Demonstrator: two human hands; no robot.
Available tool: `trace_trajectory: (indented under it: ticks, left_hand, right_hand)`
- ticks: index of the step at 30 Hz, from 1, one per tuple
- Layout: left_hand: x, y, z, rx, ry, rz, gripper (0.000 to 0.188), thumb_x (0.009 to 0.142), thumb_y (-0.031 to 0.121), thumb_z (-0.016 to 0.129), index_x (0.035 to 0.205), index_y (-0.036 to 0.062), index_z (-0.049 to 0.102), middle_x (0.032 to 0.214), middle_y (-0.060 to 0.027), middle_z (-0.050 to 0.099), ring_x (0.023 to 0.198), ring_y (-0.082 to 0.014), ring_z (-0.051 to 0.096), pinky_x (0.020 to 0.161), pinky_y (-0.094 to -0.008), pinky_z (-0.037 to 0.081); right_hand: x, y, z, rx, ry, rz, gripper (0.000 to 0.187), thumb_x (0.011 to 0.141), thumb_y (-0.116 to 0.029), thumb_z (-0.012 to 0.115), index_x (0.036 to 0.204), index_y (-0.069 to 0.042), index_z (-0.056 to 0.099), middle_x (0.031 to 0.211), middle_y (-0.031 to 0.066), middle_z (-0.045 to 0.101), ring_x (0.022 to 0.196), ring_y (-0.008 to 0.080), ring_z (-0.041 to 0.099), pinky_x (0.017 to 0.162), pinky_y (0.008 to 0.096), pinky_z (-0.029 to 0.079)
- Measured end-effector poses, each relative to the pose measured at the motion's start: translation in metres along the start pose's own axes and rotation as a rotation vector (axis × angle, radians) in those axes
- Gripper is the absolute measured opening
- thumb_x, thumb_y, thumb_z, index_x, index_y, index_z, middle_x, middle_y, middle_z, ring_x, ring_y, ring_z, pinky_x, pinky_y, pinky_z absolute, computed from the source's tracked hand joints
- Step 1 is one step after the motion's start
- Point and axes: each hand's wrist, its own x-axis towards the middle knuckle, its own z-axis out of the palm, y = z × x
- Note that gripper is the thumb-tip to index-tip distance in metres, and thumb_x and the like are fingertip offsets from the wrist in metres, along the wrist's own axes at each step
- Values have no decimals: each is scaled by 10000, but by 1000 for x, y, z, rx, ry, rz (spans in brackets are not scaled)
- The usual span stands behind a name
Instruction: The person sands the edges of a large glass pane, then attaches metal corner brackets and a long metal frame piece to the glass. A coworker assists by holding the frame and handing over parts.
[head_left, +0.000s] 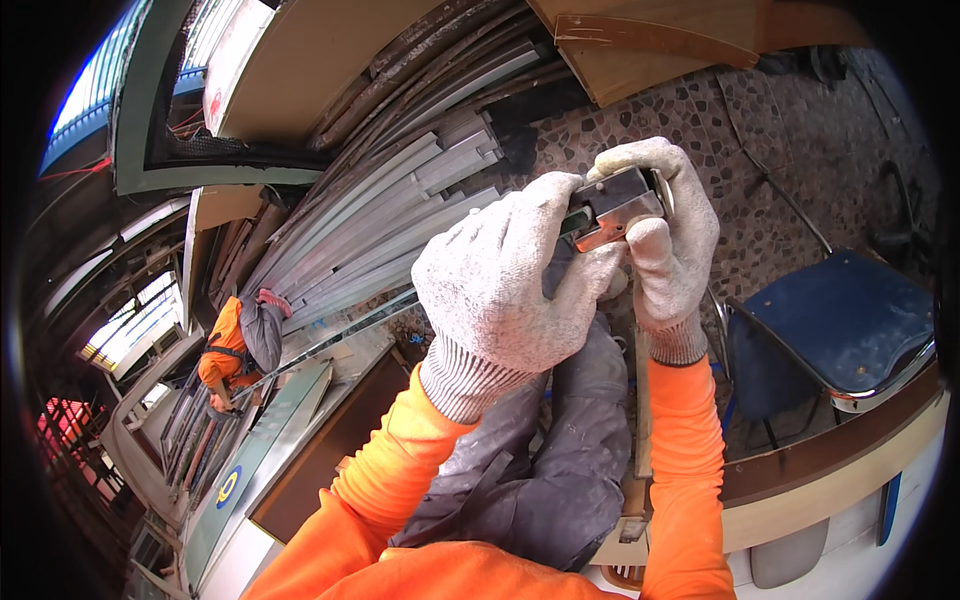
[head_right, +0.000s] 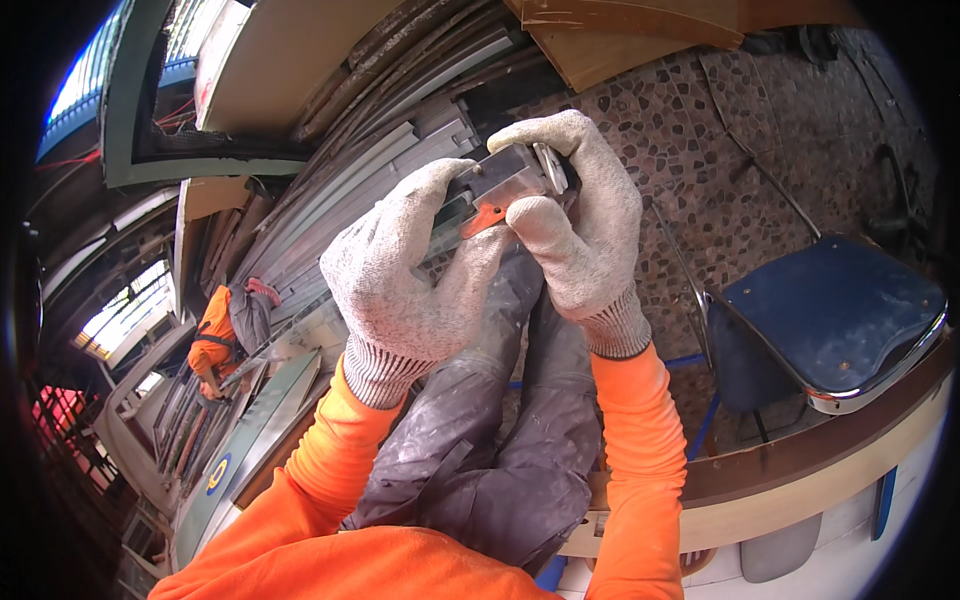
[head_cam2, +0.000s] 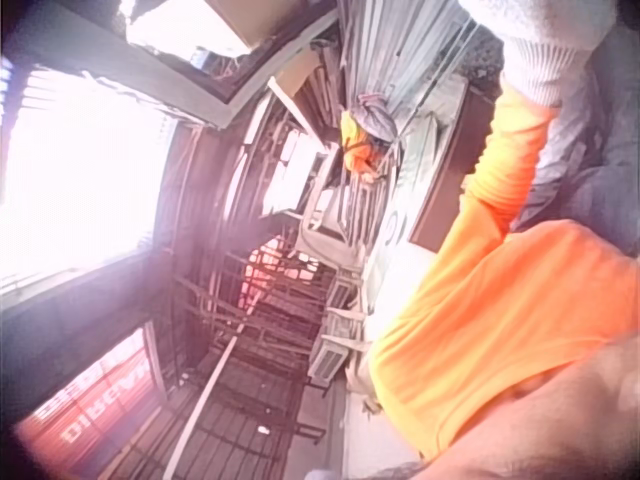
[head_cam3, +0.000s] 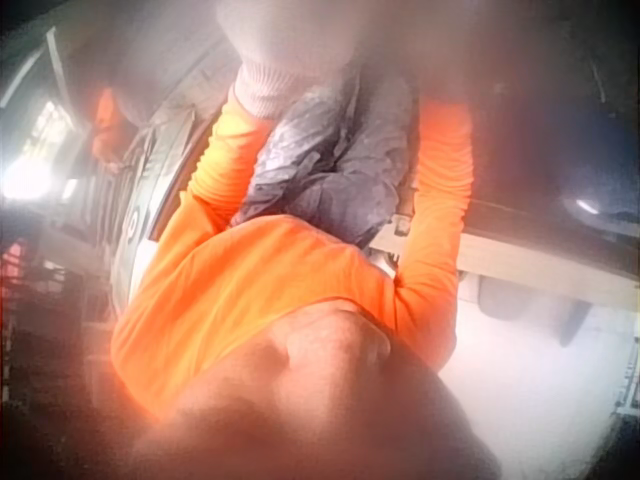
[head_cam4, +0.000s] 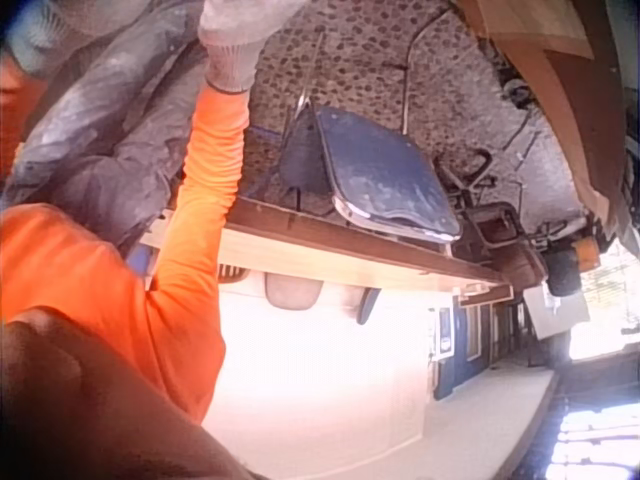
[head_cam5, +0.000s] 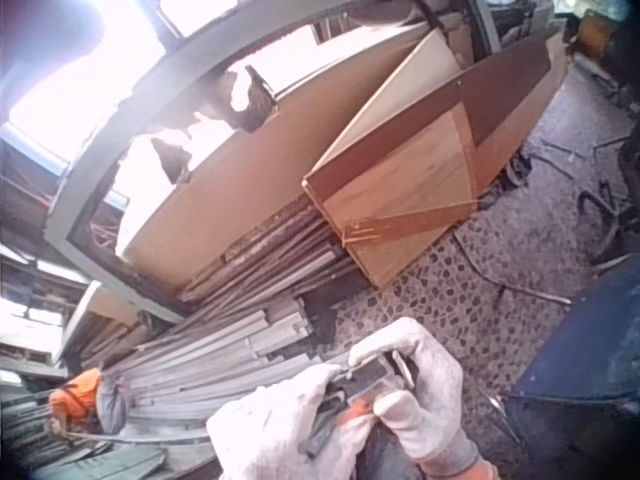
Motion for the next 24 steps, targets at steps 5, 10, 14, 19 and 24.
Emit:
trace_trajectory:
  ticks: [5, 10, 14, 19, 24]
  left_hand:
    - [1, 2, 1, 0, 17, -8, 468, 787, 246, 854, 1182, 41, 710, 1003, -144, 754, 839, -315, 752, 740, -363, 578]
    - [4, -6, 5, 14, 53, 66, 485, 823, 333, 845, 1187, 57, 682, 982, -116, 749, 789, -292, 735, 680, -364, 567]
    - [10, -4, -5, -64, -24, 7, 508, 851, 375, 841, 1202, 49, 673, 1047, -129, 755, 889, -314, 753, 751, -385, 585]
    - [20, 3, -17, -190, -165, -229, 419, 917, 272, 793, 1228, 4, 708, 1130, -184, 757, 1086, -279, 746, 970, -355, 543]
    - [24, 11, -23, -282, -218, -325, 442, 917, 278, 797, 1241, -8, 701, 1115, -156, 759, 1085, -206, 711, 980, -331, 519]
  right_hand:
    - [-4, -1, 1, 64, 15, 81, 648, 929, -585, 741, 1212, -8, 649, 1121, 64, 642, 1042, 132, 615, 920, 286, 510]
    - [-1, 0, -8, 39, -52, 95, 691, 960, -632, 668, 1249, -5, 642, 1178, 75, 654, 1078, 147, 620, 956, 306, 502]
    - [2, 10, -13, -6, -21, -1, 755, 1024, -667, 520, 1373, -3, 607, 1293, 119, 664, 1203, 201, 629, 1051, 341, 479]
    - [4, 24, -30, -138, 335, 93, 658, 1096, -529, 443, 1450, 16, 548, 1346, 165, 651, 1267, 237, 618, 1128, 384, 456]
    - [-28, 55, -39, -73, 464, 388, 451, 1089, -252, 495, 1425, 41, 561, 1331, 131, 648, 1257, 185, 594, 1113, 338, 444]
